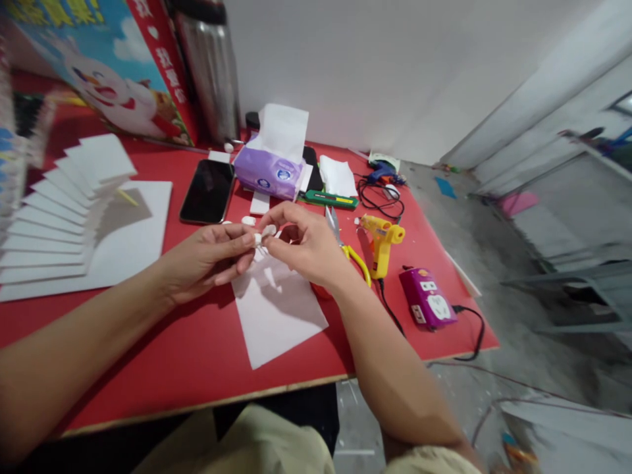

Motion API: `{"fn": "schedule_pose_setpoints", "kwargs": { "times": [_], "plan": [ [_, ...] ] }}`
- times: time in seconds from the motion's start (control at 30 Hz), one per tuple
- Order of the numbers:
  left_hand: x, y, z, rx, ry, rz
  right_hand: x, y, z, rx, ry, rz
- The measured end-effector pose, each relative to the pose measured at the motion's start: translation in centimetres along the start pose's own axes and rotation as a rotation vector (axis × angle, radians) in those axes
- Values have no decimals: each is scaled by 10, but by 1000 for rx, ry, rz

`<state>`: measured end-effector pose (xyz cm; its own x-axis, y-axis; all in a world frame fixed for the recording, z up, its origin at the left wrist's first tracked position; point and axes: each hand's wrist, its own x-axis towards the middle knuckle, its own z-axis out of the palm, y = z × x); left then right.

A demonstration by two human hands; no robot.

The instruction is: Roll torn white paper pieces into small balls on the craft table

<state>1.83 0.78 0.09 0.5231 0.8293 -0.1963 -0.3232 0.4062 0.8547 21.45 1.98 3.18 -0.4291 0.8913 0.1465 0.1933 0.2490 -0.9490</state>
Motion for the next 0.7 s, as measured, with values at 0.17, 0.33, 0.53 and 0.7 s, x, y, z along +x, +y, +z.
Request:
{"fn": "schedule_pose_setpoints", "kwargs": {
  "times": [0.17,0.33,0.53,0.7],
  "plan": [
    [0,1,-1,-45,-31,-62,0,1,1,-88,32,-44],
    [-1,4,-2,-79,-78,-122,-1,-3,-1,16,11,-22],
    [-2,3,-2,-43,-57,-16,2,-3,-7,119,77,-20],
    [0,-3,-3,49,55,123,4,-3,-4,224,174,122]
  ]
}}
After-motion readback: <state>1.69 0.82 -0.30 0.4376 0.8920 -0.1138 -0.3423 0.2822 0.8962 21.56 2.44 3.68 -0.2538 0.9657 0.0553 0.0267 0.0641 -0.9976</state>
